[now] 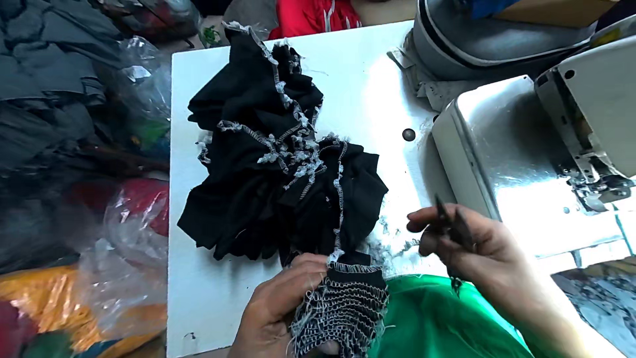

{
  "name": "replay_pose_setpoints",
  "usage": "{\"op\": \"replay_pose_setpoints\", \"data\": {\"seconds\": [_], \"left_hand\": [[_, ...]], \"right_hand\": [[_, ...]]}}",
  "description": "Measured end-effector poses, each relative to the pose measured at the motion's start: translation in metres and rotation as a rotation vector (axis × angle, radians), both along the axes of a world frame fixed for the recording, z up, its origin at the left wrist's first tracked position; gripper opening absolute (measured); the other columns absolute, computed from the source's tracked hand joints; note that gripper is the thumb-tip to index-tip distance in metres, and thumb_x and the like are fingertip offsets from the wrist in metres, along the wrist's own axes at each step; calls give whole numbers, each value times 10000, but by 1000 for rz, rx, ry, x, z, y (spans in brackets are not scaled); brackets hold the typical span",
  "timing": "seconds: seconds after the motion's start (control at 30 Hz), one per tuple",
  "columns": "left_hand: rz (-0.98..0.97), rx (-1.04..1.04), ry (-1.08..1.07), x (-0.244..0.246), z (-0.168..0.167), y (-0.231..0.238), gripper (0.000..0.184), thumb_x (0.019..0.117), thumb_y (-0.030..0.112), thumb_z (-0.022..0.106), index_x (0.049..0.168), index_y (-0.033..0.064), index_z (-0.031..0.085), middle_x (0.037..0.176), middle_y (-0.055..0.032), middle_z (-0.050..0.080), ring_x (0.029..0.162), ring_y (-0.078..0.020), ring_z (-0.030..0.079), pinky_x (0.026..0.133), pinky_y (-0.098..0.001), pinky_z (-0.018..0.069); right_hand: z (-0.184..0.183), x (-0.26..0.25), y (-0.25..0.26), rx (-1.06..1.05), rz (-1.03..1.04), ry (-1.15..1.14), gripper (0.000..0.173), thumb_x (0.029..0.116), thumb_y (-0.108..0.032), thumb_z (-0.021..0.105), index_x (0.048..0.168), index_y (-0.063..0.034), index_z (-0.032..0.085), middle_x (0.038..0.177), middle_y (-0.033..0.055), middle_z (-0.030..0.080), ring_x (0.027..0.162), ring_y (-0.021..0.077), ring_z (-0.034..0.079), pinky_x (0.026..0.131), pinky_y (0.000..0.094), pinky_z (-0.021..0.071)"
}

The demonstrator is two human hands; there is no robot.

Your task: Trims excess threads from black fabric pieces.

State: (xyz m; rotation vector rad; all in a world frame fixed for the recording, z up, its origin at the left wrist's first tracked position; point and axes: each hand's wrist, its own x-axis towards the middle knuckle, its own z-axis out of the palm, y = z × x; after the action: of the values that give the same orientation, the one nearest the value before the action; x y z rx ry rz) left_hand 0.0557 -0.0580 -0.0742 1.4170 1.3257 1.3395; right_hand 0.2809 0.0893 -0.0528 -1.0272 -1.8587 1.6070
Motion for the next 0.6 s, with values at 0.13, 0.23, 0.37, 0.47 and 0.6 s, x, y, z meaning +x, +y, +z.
{"op": "replay_pose_setpoints", "data": {"seconds": [0.13, 0.23, 0.37, 0.47, 0.6], "left_hand": [[29, -20, -83, 5, 1, -2, 362, 972, 468, 629, 1307, 338, 666, 1281, 283, 645, 1204, 132, 549, 1074, -140, 427], [35, -12, -101, 6, -1, -2, 354, 975, 458, 629, 1308, 342, 664, 1294, 277, 642, 1222, 121, 546, 1085, -147, 426], [22, -5, -125, 6, -4, -2, 330, 982, 451, 624, 1279, 320, 679, 1265, 262, 656, 1204, 113, 556, 1082, -155, 426], [15, -2, -138, 4, -5, -3, 323, 987, 446, 617, 1277, 321, 682, 1273, 256, 656, 1215, 104, 556, 1088, -159, 421], [21, 23, -164, 5, -9, -4, 280, 1008, 415, 596, 1242, 301, 699, 1250, 229, 673, 1205, 83, 572, 1078, -169, 434]], "right_hand": [[5, 14, -3, -38, -32, 67, 293, 1076, -378, 473, 1226, -215, 665, 940, -116, 708, 609, -85, 546, 508, 81, 436], [23, 20, -9, -128, 255, 128, 514, 1069, -466, 389, 1254, -50, 627, 909, -18, 689, 689, -67, 576, 594, 110, 480], [15, 13, -17, -213, 491, 108, 659, 1092, -509, 273, 1234, 35, 617, 811, 54, 618, 656, 18, 542, 594, 173, 463], [10, 10, -22, -261, 466, 61, 593, 1118, -414, 262, 1200, 33, 642, 747, 19, 582, 614, 1, 491, 573, 158, 421], [5, 8, -23, -332, 420, 31, 530, 1103, -432, 338, 1162, -22, 670, 713, -63, 551, 590, -59, 456, 546, 121, 388]]}}
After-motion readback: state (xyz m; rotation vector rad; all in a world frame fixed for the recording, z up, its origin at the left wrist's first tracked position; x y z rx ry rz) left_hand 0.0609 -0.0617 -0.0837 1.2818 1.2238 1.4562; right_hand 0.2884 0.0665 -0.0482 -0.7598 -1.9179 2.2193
